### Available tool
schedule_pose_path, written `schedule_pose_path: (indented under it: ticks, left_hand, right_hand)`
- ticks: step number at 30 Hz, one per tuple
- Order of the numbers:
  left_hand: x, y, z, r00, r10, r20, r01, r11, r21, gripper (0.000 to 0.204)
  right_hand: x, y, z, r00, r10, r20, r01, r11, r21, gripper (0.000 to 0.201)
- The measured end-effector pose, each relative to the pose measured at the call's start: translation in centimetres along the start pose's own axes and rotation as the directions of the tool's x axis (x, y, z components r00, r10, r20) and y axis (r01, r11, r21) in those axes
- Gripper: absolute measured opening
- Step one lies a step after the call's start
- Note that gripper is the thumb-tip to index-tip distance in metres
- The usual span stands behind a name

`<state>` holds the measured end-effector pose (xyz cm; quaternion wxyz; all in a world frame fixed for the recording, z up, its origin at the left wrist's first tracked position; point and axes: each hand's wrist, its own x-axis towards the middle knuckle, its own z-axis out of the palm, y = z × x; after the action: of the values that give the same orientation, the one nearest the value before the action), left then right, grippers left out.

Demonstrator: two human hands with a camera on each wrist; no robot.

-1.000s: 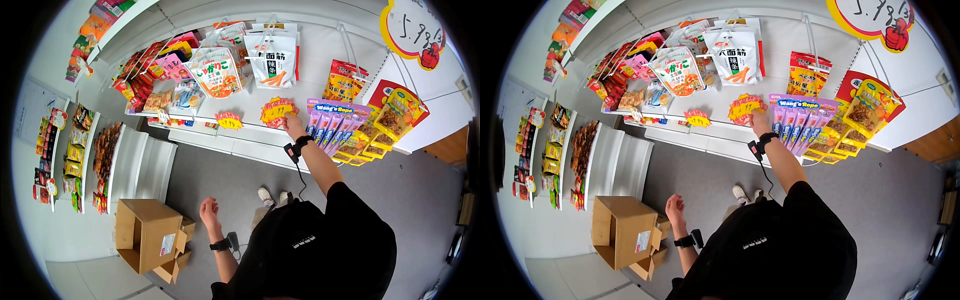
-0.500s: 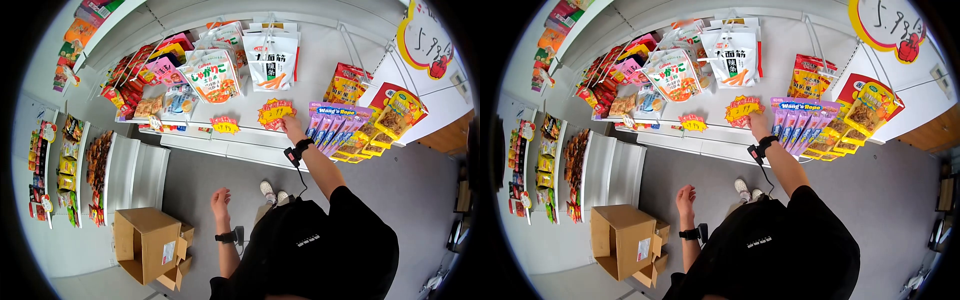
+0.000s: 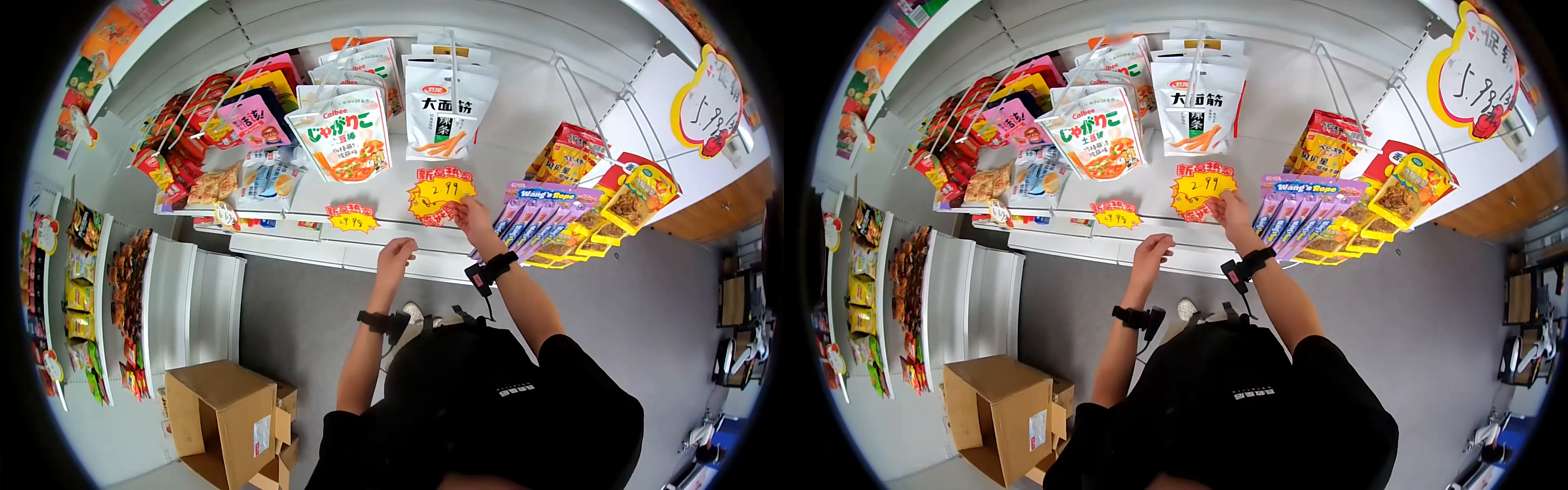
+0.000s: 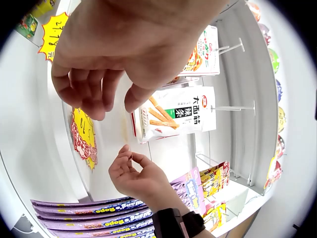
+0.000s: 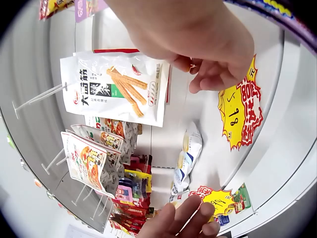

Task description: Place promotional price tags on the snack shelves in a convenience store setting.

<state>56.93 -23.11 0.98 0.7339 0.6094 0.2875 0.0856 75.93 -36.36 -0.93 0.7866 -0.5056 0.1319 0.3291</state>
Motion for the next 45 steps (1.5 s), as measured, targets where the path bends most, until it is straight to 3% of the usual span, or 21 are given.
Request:
schedule_pose_path:
  ticks: [7, 11, 15, 17, 18, 21, 22, 28, 34, 40, 45]
  left_hand:
    - [4.0, -1.6, 0.2, 0.987, -0.046, 0.153, 0.032, 0.995, 0.094, 0.028]
    - [5.1, -1.8, 0.8, 0.979, -0.112, 0.172, 0.097, 0.991, 0.096, 0.029]
    - [7.3, -4.6, 0.7, 0.980, 0.129, 0.151, -0.164, 0.953, 0.254, 0.032]
    - [8.1, -4.7, 0.7, 0.956, 0.263, 0.131, -0.294, 0.865, 0.406, 0.032]
    - [8.7, -4.7, 0.7, 0.959, 0.230, 0.164, -0.282, 0.805, 0.522, 0.035]
    - [9.7, -4.3, 1.1, 0.783, 0.555, 0.279, -0.557, 0.428, 0.712, 0.048]
    - [9.8, -3.9, 1.6, 0.841, 0.472, 0.262, -0.499, 0.493, 0.713, 0.056]
    - [11.1, -3.4, 2.9, 0.726, 0.524, 0.445, -0.615, 0.205, 0.762, 0.051]
    - [12.5, -3.6, 2.4, 0.716, 0.473, 0.514, -0.637, 0.141, 0.758, 0.041]
    - [13.0, -2.6, 1.7, 0.758, 0.391, 0.522, -0.636, 0.262, 0.726, 0.022]
    - [12.9, -1.8, 1.4, 0.743, 0.427, 0.516, -0.654, 0.296, 0.697, 0.016]
  right_hand:
    - [-2.3, 0.2, -2.1, 0.999, -0.034, -0.026, 0.035, 0.997, 0.064, 0.018]
    - [-3.9, 0.4, -2.5, 0.999, -0.033, -0.038, 0.035, 0.998, 0.060, 0.016]
    - [-3.8, 1.3, -3.2, 1.000, 0.011, 0.007, -0.012, 0.978, 0.209, 0.015]
    - [-3.6, 1.1, -3.5, 0.996, 0.088, 0.019, -0.089, 0.937, 0.339, 0.016]
    - [-4.0, 1.0, -3.4, 0.992, 0.128, 0.025, -0.127, 0.905, 0.406, 0.016]
    - [-5.0, 0.4, -3.4, 0.993, 0.111, 0.045, -0.120, 0.880, 0.460, 0.019]
    - [-5.2, 0.2, -3.4, 0.994, 0.095, 0.058, -0.111, 0.874, 0.472, 0.016]
    - [-5.2, -0.4, -3.2, 0.996, 0.072, 0.056, -0.090, 0.846, 0.525, 0.021]
    - [-4.8, -0.5, -3.2, 0.998, 0.056, 0.034, -0.066, 0.843, 0.534, 0.026]
    - [-4.2, -0.4, -2.3, 0.999, 0.041, -0.014, -0.025, 0.817, 0.576, 0.024]
    - [-3.2, 0.7, -1.5, 0.999, -0.006, -0.049, 0.034, 0.789, 0.613, 0.027]
